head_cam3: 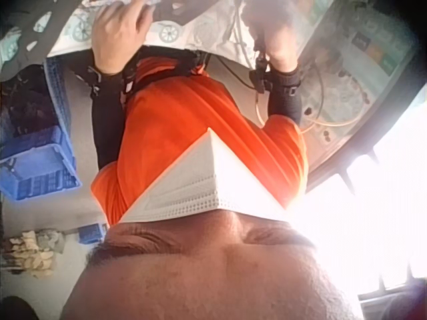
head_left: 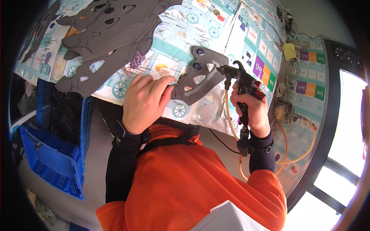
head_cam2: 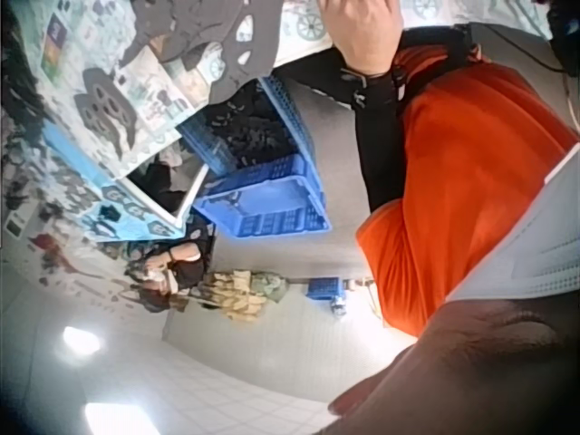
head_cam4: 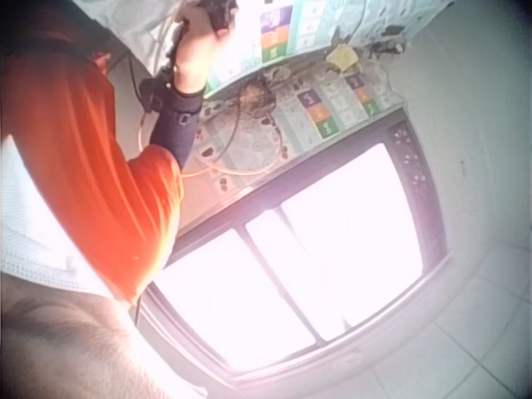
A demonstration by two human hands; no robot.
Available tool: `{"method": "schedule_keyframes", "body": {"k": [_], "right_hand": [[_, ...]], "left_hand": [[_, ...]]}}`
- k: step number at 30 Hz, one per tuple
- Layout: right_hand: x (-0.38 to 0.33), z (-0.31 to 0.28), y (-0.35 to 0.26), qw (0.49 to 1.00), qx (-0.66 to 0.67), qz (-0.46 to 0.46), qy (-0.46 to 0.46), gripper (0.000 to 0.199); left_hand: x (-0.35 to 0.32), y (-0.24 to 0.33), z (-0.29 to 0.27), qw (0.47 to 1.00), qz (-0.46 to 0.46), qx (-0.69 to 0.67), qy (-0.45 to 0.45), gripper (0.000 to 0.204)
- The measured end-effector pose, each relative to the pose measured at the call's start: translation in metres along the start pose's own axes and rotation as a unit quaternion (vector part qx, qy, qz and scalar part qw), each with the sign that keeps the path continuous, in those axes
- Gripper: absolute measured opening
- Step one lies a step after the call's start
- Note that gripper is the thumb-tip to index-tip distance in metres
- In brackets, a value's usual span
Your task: Spraying adhesive onto shoe upper components using a specialized glue spray gun.
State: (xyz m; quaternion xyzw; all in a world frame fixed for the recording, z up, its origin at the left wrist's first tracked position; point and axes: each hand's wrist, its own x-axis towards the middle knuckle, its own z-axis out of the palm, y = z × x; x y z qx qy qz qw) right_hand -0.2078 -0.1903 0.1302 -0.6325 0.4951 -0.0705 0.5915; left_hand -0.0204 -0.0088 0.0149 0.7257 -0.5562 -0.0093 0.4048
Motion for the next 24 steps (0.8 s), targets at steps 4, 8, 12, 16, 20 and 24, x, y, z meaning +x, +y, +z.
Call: {"method": "schedule_keyframes", "body": {"k": [4,8,12,16,20,24], "right_hand": [[0.001,0.007,-0.003,1.0,0.002,-0.001,-0.014,0.017],[0.002,0.008,-0.004,0.999,-0.008,0.036,-0.005,0.021],[-0.003,0.008,0.0,0.999,0.018,0.013,-0.039,0.02],[-0.009,0.006,0.004,0.999,0.012,0.019,-0.039,0.019],[-0.015,0.001,0.009,0.999,0.006,0.051,-0.011,0.017],[-0.019,-0.001,0.014,0.999,0.022,0.034,-0.032,0.017]], "left_hand": [[0.0,-0.001,0.001,1.0,-0.002,-0.006,0.018,0.022],[-0.001,-0.001,0.001,1.0,0.0,-0.006,0.017,0.022],[-0.001,-0.001,0.001,1.0,0.004,-0.007,0.007,0.022],[-0.001,0.0,0.001,1.0,0.0,-0.008,0.019,0.022],[-0.001,-0.001,0.001,1.0,0.003,-0.006,0.018,0.021],[-0.002,-0.001,0.002,1.0,0.007,-0.005,0.011,0.021]]}}
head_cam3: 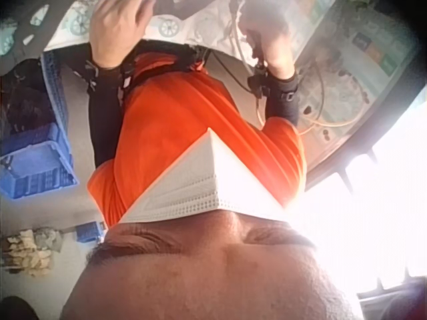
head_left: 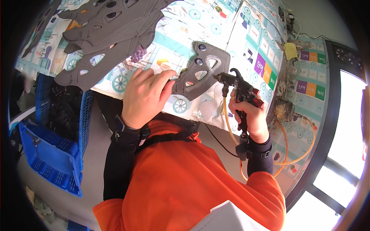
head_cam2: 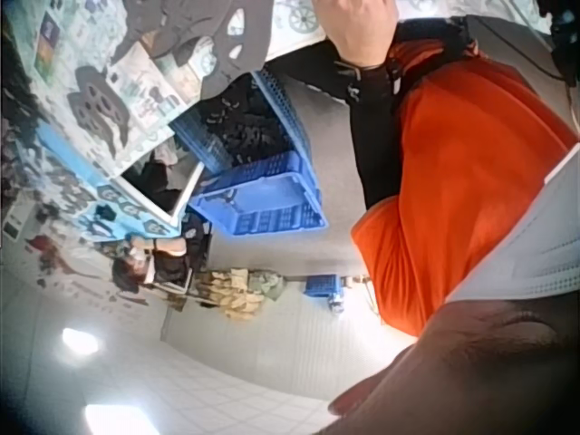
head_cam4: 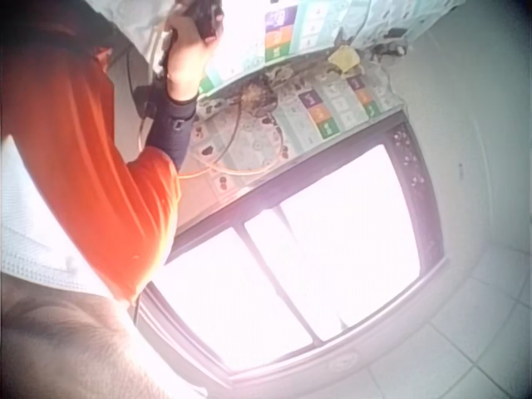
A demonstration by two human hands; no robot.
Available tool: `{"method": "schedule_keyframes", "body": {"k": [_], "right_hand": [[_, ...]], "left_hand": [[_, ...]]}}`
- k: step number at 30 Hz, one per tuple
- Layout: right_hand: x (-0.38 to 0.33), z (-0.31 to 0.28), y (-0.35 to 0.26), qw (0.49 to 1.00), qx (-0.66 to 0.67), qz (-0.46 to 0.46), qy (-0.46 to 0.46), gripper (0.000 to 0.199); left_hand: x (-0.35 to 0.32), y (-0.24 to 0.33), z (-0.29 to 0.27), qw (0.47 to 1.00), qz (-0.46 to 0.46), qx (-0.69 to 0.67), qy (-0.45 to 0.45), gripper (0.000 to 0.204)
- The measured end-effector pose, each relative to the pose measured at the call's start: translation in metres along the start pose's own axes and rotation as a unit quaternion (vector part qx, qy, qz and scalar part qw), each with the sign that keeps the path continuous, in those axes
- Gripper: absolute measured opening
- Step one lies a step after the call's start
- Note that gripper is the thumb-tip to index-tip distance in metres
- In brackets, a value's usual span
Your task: Spraying adhesive onto shoe upper components using a specialized glue spray gun.
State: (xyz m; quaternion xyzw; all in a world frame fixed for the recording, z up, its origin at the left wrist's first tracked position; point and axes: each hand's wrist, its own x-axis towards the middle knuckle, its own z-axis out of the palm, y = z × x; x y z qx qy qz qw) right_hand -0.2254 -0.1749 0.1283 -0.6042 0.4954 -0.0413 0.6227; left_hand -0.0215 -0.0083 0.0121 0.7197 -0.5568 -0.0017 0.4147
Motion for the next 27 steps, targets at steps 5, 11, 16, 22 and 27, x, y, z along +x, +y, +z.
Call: {"method": "schedule_keyframes", "body": {"k": [5,11,16,22,27], "right_hand": [[0.001,0.002,0.002,1.0,-0.005,0.015,0.008,0.021],[0.004,0.012,-0.001,1.0,0.0,0.009,-0.027,0.022],[0.004,0.019,-0.003,0.997,-0.001,-0.008,-0.082,0.025],[-0.003,0.02,-0.001,0.996,0.009,0.024,-0.09,0.027],[-0.014,0.016,0.005,0.996,0.012,0.045,-0.07,0.028]], "left_hand": [[0.0,-0.001,0.001,1.0,-0.002,-0.004,0.013,0.021],[-0.002,-0.002,-0.001,1.0,-0.004,-0.005,0.016,0.022],[-0.002,-0.002,-0.001,1.0,-0.004,-0.006,0.016,0.022],[-0.002,-0.001,-0.002,1.0,-0.012,-0.012,0.01,0.026],[-0.002,-0.001,-0.001,1.0,-0.003,-0.015,0.004,0.025]]}}
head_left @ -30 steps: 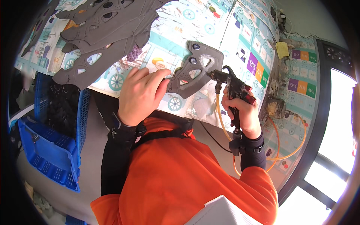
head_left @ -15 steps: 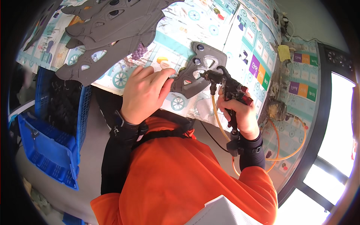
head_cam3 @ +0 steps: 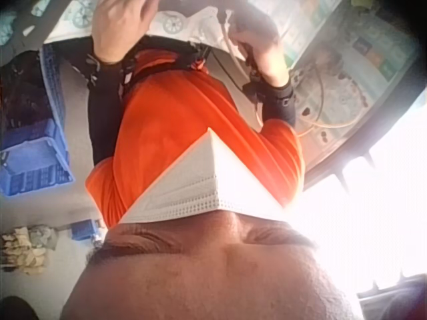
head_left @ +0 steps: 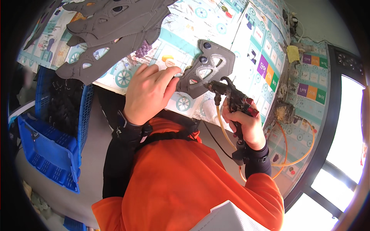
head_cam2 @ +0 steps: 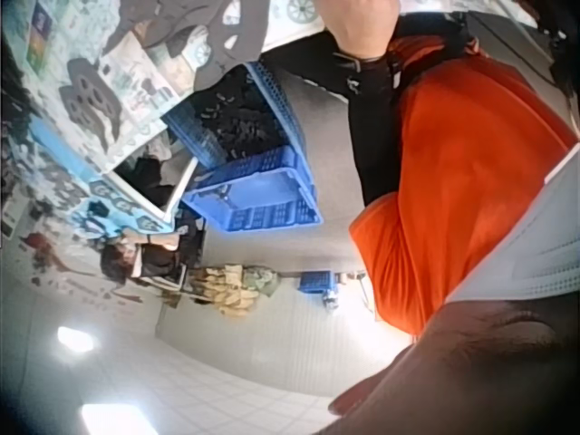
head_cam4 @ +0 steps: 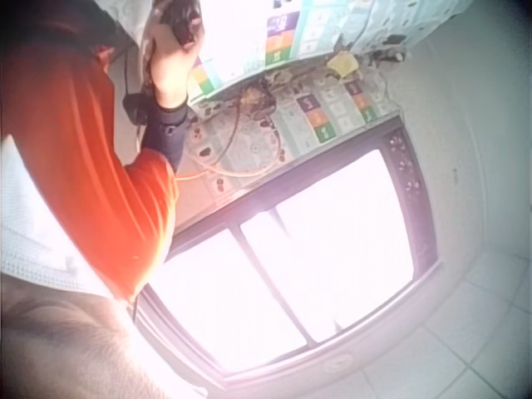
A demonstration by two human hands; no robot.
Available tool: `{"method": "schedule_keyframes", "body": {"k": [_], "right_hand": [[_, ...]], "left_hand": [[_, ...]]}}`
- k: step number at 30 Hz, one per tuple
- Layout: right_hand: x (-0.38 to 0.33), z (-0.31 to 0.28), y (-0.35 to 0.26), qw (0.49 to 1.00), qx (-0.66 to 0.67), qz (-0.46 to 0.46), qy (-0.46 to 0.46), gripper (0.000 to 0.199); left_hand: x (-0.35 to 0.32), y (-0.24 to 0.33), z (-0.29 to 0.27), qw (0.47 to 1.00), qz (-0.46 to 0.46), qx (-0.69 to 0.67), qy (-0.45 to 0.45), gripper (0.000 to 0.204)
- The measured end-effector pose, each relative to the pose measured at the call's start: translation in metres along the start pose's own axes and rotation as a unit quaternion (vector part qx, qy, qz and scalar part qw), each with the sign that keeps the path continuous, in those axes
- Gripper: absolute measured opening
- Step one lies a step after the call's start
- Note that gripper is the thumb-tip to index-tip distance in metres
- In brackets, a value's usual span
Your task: Spraying adhesive onto shoe upper components using a specialized glue spray gun.
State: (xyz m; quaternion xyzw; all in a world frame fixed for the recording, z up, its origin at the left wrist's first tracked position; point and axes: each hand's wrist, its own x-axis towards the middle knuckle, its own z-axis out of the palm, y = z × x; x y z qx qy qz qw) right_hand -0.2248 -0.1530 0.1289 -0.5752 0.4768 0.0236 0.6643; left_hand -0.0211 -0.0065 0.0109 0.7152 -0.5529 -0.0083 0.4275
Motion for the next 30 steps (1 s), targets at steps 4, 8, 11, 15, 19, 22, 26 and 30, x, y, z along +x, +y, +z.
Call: {"method": "schedule_keyframes", "body": {"k": [4,8,11,15,19,22,26,30], "right_hand": [[-0.004,0.001,0.004,0.999,-0.015,-0.014,0.025,0.02],[-0.002,0.007,0.001,0.999,-0.024,-0.007,0.041,0.014],[0.0,0.013,-0.004,0.999,-0.023,0.005,0.039,0.017],[0.004,0.018,-0.007,1.0,-0.007,-0.014,-0.002,0.021],[0.006,0.02,-0.007,0.999,0.013,0.011,-0.029,0.03],[0.001,0.02,-0.006,0.999,0.009,0.028,-0.037,0.029],[-0.011,0.018,0.002,0.999,-0.028,0.041,-0.007,0.033],[-0.021,-0.008,0.007,0.995,0.006,-0.101,-0.005,0.043]], "left_hand": [[-0.001,0.0,0.001,1.0,-0.007,0.008,0.002,0.025],[0.0,0.0,0.001,1.0,0.005,0.01,0.013,0.021],[-0.001,0.0,0.001,1.0,0.007,0.01,0.019,0.022],[-0.002,-0.001,-0.001,1.0,0.006,0.014,-0.004,0.024],[-0.002,-0.001,0.0,1.0,-0.007,0.001,0.014,0.026],[-0.003,-0.001,0.0,1.0,-0.004,0.0,0.015,0.026],[-0.002,-0.001,0.0,1.0,0.002,0.008,0.012,0.023],[0.001,0.005,-0.003,1.0,-0.007,0.001,-0.005,0.022]]}}
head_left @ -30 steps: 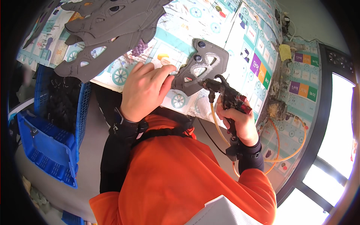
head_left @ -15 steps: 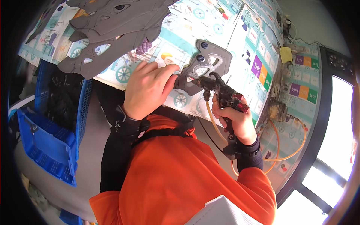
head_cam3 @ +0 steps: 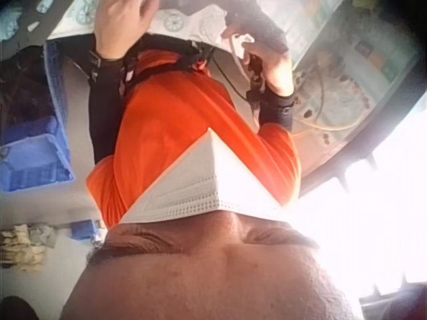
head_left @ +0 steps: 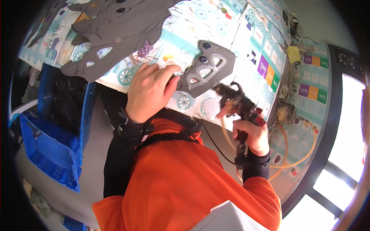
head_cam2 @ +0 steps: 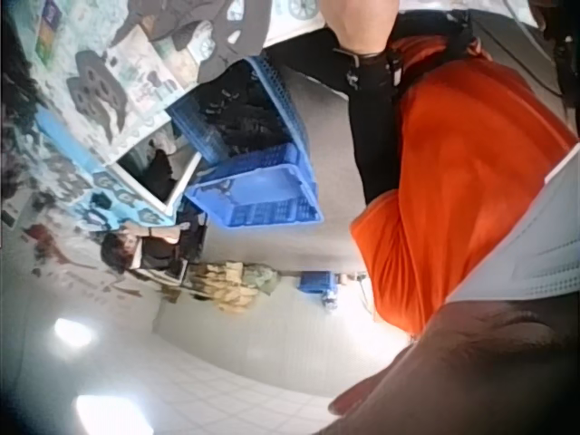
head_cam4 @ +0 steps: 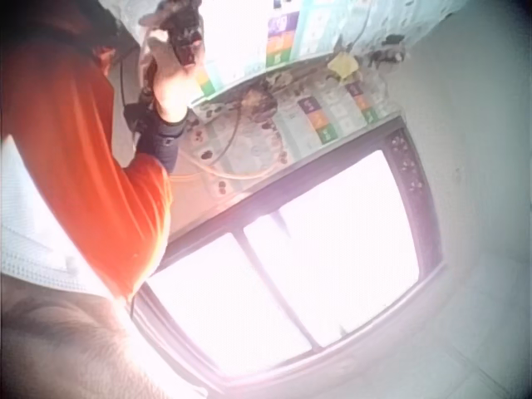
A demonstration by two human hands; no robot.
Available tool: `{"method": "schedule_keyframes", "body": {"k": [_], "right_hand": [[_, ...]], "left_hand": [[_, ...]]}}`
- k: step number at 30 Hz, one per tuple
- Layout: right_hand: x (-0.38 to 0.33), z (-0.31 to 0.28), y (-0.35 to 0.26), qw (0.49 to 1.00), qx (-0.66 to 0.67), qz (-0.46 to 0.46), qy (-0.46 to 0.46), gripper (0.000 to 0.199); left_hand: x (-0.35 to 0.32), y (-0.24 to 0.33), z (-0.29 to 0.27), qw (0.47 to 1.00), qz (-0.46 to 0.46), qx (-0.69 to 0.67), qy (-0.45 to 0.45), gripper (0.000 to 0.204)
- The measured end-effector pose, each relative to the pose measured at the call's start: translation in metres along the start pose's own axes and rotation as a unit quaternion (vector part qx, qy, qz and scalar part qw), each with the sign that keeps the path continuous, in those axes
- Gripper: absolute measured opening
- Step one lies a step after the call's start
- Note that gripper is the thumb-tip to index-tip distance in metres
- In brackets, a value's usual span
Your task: Spraying adhesive onto shoe upper components using a specialized glue spray gun.
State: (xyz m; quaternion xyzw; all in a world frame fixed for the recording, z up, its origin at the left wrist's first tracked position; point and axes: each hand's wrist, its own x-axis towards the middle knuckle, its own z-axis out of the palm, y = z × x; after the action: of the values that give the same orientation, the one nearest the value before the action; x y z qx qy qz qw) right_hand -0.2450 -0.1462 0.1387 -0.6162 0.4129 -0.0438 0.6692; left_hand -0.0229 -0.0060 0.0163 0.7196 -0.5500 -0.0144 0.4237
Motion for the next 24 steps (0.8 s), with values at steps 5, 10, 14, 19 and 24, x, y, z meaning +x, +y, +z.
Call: {"method": "schedule_keyframes", "body": {"k": [5,10,14,19,24], "right_hand": [[0.021,-0.047,0.013,0.907,-0.357,-0.126,0.186,0.042],[0.056,-0.084,0.049,0.781,-0.514,-0.158,0.317,0.042],[0.066,-0.104,0.072,0.776,-0.522,-0.2,0.292,0.047],[0.067,-0.108,0.082,0.841,-0.425,-0.248,0.225,0.036],[0.072,-0.101,0.097,0.785,-0.533,-0.141,0.283,0.072]], "left_hand": [[-0.005,0.022,-0.012,0.985,-0.157,-0.072,0.024,0.024],[-0.006,0.031,-0.021,0.939,-0.286,-0.187,-0.044,0.025],[-0.003,0.034,-0.014,0.877,-0.361,-0.296,-0.113,0.024],[-0.001,0.053,-0.036,0.966,-0.216,-0.142,-0.028,0.015],[0.007,0.043,-0.109,0.959,-0.167,-0.207,0.102,0.01]]}}
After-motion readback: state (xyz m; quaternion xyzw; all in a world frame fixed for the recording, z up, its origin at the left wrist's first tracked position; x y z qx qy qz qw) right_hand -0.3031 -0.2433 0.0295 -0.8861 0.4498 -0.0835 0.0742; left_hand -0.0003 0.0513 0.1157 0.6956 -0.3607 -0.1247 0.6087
